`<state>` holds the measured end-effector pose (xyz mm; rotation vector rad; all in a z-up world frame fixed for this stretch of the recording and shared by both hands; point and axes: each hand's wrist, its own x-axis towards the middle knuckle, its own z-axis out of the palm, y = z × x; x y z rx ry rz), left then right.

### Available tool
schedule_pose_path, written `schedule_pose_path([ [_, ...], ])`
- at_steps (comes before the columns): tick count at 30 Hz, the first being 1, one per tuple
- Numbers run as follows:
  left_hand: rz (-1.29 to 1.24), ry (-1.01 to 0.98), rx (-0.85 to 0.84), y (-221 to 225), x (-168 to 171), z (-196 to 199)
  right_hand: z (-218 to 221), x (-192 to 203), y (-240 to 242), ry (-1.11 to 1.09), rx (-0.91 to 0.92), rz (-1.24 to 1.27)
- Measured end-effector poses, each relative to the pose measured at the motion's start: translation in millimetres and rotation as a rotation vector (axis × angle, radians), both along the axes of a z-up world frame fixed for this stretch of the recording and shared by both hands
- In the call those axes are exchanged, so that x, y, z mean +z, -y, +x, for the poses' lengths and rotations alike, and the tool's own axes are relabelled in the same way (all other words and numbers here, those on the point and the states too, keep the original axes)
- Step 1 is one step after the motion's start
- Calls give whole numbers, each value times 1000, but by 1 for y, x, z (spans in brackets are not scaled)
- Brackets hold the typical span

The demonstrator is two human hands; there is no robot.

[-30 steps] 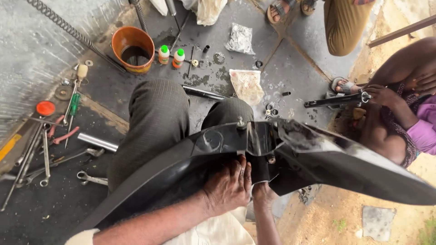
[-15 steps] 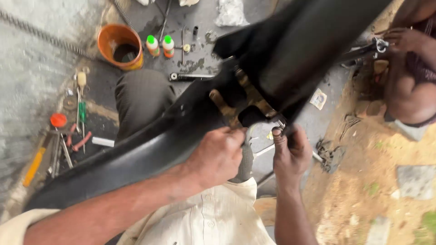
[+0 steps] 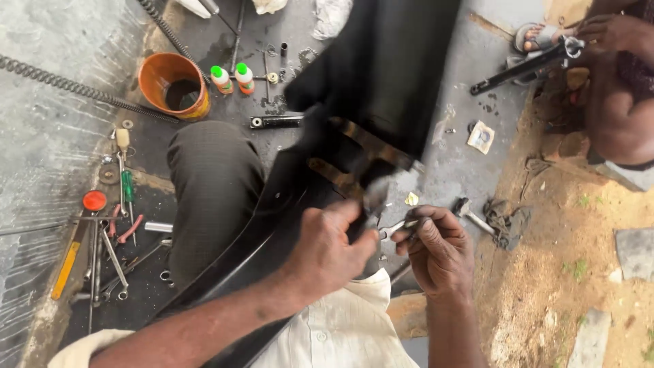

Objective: Attaching or repairing a plastic fender part for a motorcycle using bolts and hands.

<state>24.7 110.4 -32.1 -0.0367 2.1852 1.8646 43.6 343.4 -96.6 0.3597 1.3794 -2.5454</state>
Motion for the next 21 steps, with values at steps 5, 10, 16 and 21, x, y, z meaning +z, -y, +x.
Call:
schedule_pose_path([
  [5, 27, -411, -15, -4, -33, 17, 3, -17, 14, -127, -115, 87],
  [10, 95, -45, -82, 0, -23, 16, 16, -26, 22, -371, -160, 344],
  [16, 100, -250, 13, 2, -29, 20, 29, -25, 32, -435, -160, 522],
  [21, 115, -161, 45, 0, -33, 26, 33, -38, 29, -437, -169, 680],
])
